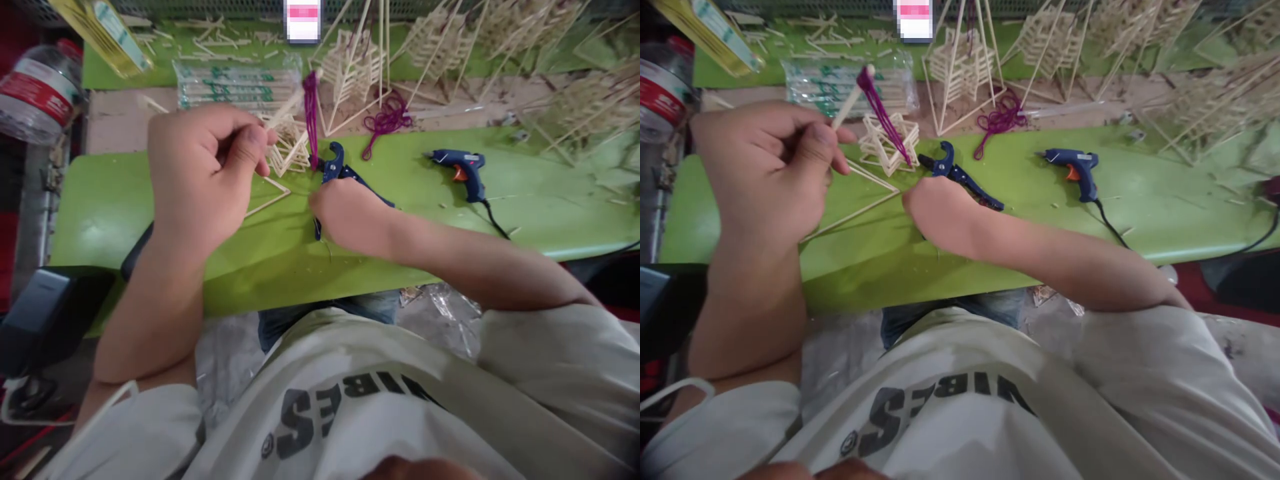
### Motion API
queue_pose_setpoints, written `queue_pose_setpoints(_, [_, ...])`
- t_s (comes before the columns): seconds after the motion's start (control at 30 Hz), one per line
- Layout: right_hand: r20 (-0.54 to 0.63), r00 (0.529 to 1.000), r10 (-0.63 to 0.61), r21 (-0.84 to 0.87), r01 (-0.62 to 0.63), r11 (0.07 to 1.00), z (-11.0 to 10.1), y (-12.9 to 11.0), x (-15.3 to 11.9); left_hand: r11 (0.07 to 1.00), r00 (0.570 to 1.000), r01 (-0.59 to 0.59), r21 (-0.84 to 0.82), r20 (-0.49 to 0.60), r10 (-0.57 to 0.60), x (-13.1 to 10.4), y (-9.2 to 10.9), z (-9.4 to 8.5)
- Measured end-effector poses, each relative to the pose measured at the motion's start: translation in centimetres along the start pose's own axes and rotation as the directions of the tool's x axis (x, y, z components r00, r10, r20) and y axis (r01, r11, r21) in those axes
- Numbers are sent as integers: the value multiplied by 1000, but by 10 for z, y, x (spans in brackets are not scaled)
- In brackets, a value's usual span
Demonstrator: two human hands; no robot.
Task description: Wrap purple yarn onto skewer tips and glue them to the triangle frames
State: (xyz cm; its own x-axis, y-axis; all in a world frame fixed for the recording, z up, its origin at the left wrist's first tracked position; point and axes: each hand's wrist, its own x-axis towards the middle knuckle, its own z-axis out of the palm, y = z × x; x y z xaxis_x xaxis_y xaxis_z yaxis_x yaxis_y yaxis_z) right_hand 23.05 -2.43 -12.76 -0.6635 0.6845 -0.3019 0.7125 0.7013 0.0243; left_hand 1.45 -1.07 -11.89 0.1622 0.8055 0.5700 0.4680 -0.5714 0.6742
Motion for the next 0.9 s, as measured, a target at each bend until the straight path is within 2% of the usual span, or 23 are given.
queue_pose_setpoints(0.13, [38,999,3,49,-5,999,-4,-4,4,1000,1000,-20,2,-16,20,3,-5,-1])
queue_pose_setpoints(0.27, [-2,994,108,123,-106,987,8,-6,9,999,1000,-4,-34,-20,4,5,-7,2])
queue_pose_setpoints(0.37, [-36,990,134,66,-131,989,16,-7,10,999,1000,-2,-32,-8,2,7,-7,5])
queue_pose_setpoints(0.5, [-23,1000,19,-94,-21,995,24,-1,-1,999,1000,-18,-46,-8,18,8,-8,6])
queue_pose_setpoints(0.6, [-58,998,-30,-94,25,995,33,8,-12,998,1000,-14,-54,-7,14,7,-8,6])
queue_pose_setpoints(0.67, [-92,996,11,-1,-11,1000,40,12,-18,999,1000,-6,-45,-10,6,6,-6,6])
queue_pose_setpoints(0.8, [-199,954,222,280,-162,946,46,15,-26,1000,1000,-4,-24,10,4,6,-1,3])
queue_pose_setpoints(0.9, [-203,942,268,291,-204,935,40,13,-29,1000,1000,-1,-25,15,2,5,0,2])
